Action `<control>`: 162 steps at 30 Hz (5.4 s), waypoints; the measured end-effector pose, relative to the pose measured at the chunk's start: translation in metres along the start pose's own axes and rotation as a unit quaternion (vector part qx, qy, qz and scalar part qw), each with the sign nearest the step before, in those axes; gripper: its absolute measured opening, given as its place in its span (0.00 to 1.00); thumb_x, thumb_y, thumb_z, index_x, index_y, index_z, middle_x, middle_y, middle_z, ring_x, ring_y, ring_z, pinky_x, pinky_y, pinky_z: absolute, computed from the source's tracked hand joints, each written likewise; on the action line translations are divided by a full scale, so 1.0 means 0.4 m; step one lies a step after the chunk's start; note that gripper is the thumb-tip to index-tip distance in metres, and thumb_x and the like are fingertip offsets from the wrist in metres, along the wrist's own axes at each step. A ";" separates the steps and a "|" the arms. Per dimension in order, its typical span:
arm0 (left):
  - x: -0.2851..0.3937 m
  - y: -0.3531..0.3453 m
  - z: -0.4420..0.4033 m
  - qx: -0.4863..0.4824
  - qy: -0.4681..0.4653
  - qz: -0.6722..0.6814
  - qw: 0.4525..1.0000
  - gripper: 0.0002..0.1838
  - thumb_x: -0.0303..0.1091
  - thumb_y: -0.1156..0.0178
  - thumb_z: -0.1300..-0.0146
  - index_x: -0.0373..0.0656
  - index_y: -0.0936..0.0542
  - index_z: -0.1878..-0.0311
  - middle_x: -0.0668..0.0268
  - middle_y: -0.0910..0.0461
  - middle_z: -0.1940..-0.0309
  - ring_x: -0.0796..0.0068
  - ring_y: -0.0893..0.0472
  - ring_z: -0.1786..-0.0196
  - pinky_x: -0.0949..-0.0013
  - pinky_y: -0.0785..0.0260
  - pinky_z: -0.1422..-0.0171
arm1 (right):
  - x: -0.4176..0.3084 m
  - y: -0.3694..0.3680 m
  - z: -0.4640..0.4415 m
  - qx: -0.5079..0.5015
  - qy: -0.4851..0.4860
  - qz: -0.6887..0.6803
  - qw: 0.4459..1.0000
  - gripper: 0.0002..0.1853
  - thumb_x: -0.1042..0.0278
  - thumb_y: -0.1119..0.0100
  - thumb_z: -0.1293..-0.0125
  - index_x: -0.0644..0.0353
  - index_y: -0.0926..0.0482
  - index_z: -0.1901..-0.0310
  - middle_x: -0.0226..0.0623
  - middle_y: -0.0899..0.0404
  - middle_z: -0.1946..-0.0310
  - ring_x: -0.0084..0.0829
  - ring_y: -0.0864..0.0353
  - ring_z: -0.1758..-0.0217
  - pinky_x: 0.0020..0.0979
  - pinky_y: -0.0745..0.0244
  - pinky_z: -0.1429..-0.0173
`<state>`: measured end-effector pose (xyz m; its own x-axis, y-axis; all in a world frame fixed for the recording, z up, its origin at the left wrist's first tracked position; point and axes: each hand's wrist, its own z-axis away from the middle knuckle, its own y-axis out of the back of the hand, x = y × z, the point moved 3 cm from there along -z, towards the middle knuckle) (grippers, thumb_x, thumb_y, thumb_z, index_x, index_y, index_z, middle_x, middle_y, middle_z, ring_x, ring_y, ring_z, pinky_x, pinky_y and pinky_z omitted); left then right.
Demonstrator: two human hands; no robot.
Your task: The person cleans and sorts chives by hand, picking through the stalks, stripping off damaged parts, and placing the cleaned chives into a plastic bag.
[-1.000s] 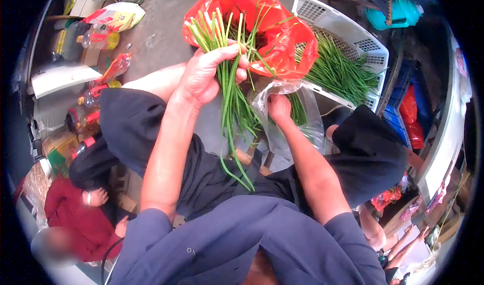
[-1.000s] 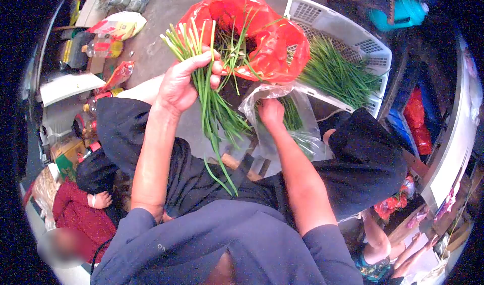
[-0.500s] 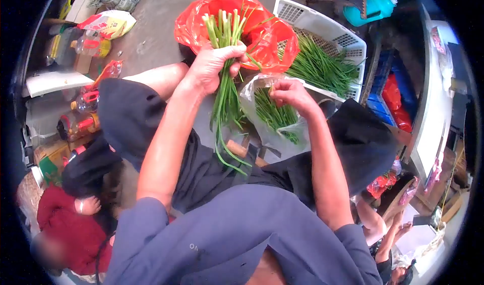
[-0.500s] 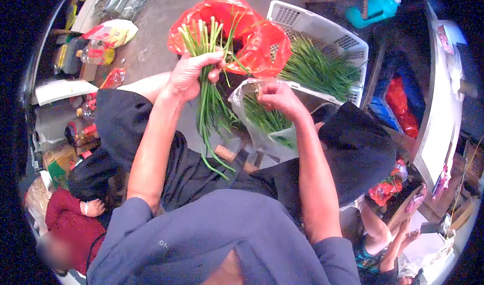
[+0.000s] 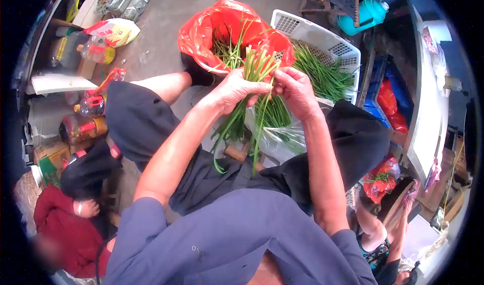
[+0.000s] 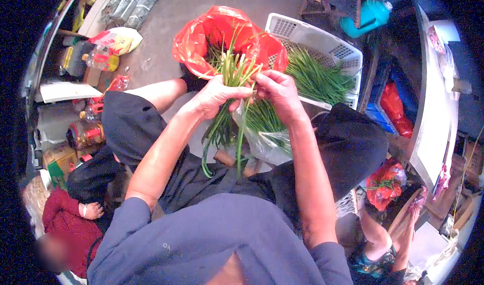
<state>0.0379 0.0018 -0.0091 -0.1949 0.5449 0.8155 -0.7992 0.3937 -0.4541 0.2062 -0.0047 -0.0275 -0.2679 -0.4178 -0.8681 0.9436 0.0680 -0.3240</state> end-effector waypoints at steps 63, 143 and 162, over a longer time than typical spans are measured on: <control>0.086 0.195 0.001 0.174 -0.057 0.255 0.950 0.10 0.39 0.39 0.34 0.42 0.25 0.64 0.68 0.25 0.78 0.77 0.28 0.79 0.74 0.34 0.73 | 0.440 0.206 -0.116 0.278 -0.074 0.554 0.781 0.16 0.57 0.43 0.41 0.54 0.18 0.54 0.50 0.19 0.59 0.51 0.20 0.53 0.46 0.26 0.51; -0.004 0.100 -0.039 0.162 -0.053 -0.072 0.983 0.05 0.31 0.37 0.45 0.41 0.20 0.70 0.70 0.22 0.79 0.82 0.28 0.81 0.78 0.38 0.77 | 0.070 -0.051 -0.004 0.037 0.004 0.073 0.997 0.09 0.67 0.36 0.38 0.63 0.18 0.60 0.28 0.19 0.70 0.16 0.27 0.73 0.19 0.31 0.66; 0.201 0.384 -0.175 0.246 0.076 -0.156 0.954 0.11 0.33 0.36 0.41 0.38 0.20 0.58 0.61 0.15 0.65 0.85 0.27 0.80 0.82 0.39 0.79 | 0.327 0.174 -0.039 0.148 -0.063 0.325 0.932 0.07 0.70 0.42 0.42 0.65 0.19 0.68 0.30 0.22 0.79 0.20 0.25 0.81 0.24 0.30 0.75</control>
<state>-0.0608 0.1580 -0.0385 0.1504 0.5735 0.8053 -0.9822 0.1795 0.0556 0.2339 -0.0405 -0.1697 0.3870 -0.4797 -0.7875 0.9156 0.0990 0.3896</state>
